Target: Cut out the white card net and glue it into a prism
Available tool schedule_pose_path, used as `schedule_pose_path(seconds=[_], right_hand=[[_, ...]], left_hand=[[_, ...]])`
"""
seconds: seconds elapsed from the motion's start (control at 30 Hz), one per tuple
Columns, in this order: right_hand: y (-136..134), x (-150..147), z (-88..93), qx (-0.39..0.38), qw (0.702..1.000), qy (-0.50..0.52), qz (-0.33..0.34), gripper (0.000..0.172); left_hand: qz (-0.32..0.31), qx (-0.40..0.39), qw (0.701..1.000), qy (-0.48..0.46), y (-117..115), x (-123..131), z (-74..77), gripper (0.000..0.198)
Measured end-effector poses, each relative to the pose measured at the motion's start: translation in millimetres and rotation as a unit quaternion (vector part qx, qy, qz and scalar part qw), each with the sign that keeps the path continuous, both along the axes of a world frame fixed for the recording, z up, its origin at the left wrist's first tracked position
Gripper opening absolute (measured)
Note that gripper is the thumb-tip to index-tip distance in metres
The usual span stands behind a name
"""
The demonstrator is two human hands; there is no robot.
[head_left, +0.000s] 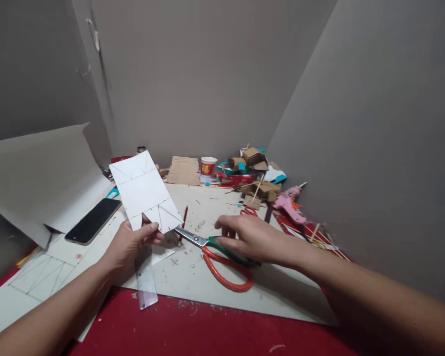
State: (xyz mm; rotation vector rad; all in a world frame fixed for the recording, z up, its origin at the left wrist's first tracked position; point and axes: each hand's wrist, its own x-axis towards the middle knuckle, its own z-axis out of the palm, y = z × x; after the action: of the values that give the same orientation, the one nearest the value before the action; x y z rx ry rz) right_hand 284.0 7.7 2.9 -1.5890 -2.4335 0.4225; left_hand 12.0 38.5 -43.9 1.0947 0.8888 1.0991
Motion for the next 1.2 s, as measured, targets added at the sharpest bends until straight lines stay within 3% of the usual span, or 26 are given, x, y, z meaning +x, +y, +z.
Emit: schedule_pose_path(seconds=[0.07,0.2,0.27,0.43,0.63,0.7,0.8,0.97,1.07,1.2], right_hand=[[-15.4,5.9,-5.6,-0.016,0.997,-0.069,-0.014,0.016],[-35.5,2.9,-23.8,-0.001,0.993,-0.112,-0.021,0.011],[-36.8,-1.3,-30.4,0.020,0.992,-0.125,-0.021,0.016],[-26.2,-12.4,-31.6,-0.016,0.987,-0.156,-0.042,0.025],[-33.6,-14.1,-33.5,0.011,0.985,-0.162,-0.064,0.015],[-46.0,-7.6,-35.8,0.031,0.989,-0.112,-0.090,0.016],[-71.3,-0.1,-36.4,0.062,0.992,0.071,-0.087,0.010],[-100.3,-16.0,-25.9,0.011,0.947,0.321,-0.018,0.015],[-93.6,-34.0,-24.1,-0.030,0.929,0.368,-0.002,0.013],[-63.2,-53.4,-37.1,-0.051,0.899,0.434,-0.008,0.010]], left_hand=[[-0.005,-0.002,1.000,0.000,-0.5,0.7,0.0,0.014],[-0.015,0.011,1.000,-0.001,-5.1,1.6,2.4,0.016],[-0.017,0.024,1.000,-0.005,-7.6,1.2,4.7,0.017],[-0.006,0.066,0.997,-0.032,-10.8,-3.5,9.4,0.020],[0.020,0.099,0.993,-0.059,-6.7,-12.6,7.9,0.020],[0.019,0.106,0.992,-0.064,-5.4,-14.4,8.4,0.019],[0.010,0.110,0.992,-0.068,-5.0,-15.0,10.4,0.018],[-0.016,0.099,0.992,-0.070,-6.5,-14.6,15.0,0.018],[-0.033,0.094,0.993,-0.069,-7.8,-16.3,19.5,0.017],[-0.046,0.091,0.992,-0.069,-9.0,-19.6,25.5,0.015]])
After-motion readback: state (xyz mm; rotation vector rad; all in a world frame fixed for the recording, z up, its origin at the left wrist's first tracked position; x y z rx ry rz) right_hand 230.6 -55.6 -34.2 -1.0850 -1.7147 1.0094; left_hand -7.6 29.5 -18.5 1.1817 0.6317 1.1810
